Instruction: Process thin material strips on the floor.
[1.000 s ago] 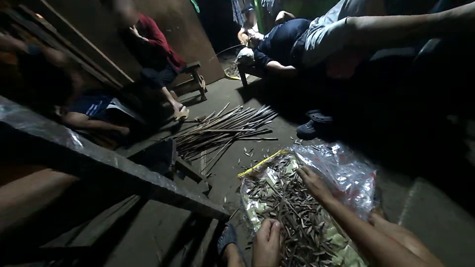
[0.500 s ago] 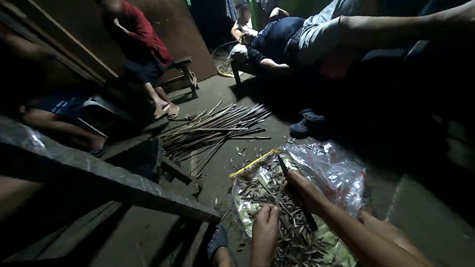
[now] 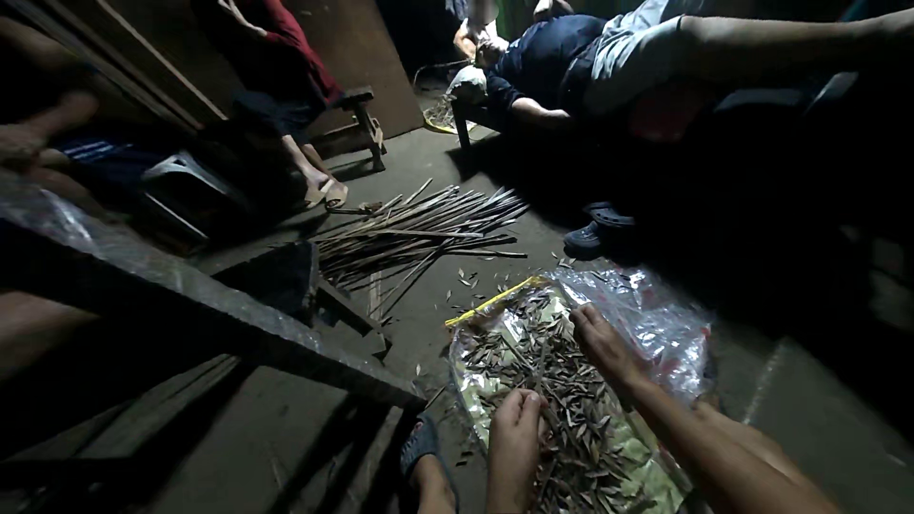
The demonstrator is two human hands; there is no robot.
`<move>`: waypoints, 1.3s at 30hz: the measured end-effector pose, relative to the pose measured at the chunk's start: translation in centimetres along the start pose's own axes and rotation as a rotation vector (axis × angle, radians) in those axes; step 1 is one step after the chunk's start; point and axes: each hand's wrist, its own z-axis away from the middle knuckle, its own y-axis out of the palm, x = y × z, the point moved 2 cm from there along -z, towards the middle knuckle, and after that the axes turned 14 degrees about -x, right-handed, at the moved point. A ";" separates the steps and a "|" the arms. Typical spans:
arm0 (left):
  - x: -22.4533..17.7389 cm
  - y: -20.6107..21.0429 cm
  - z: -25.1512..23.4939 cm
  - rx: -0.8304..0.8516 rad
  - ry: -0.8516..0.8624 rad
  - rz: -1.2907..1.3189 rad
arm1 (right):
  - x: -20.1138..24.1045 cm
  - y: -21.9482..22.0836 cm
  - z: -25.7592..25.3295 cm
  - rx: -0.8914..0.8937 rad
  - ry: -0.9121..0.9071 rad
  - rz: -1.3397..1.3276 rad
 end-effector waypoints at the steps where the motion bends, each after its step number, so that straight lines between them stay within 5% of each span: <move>1: 0.1 -0.2 -0.2 -0.019 -0.025 0.014 | 0.4 0.1 0.3 0.035 0.093 -0.106; 8: 0.5 -0.2 -0.8 -0.058 -0.029 0.032 | 1.9 2.2 3.3 0.419 0.323 -0.473; 13: 0.2 0.2 -0.7 -0.009 -0.028 0.023 | 1.8 2.8 2.8 0.359 0.244 -0.441; 17: 0.0 0.3 -0.6 0.006 -0.007 0.023 | 1.0 2.9 2.5 0.236 -0.156 0.044; 21: -0.3 0.1 0.0 0.036 -0.041 0.061 | 1.4 2.1 2.7 0.116 -0.311 0.368; 25: -0.1 -0.6 0.0 0.027 -0.072 0.118 | 0.8 1.0 0.9 0.054 -0.120 0.225; 29: 0.0 -1.1 -0.6 -0.042 -0.093 0.120 | 1.5 2.5 2.9 0.314 0.125 -0.280; 32: 0.3 -1.1 -0.9 -0.043 -0.068 0.092 | 1.8 3.4 4.3 0.453 0.244 -0.420; 36: -0.2 -0.2 -0.5 -0.060 -0.034 0.028 | 2.0 3.4 4.6 0.353 0.218 -0.352; 39: -1.4 0.2 0.1 -0.061 -0.077 -0.017 | 0.9 3.3 4.4 0.196 -0.049 -0.087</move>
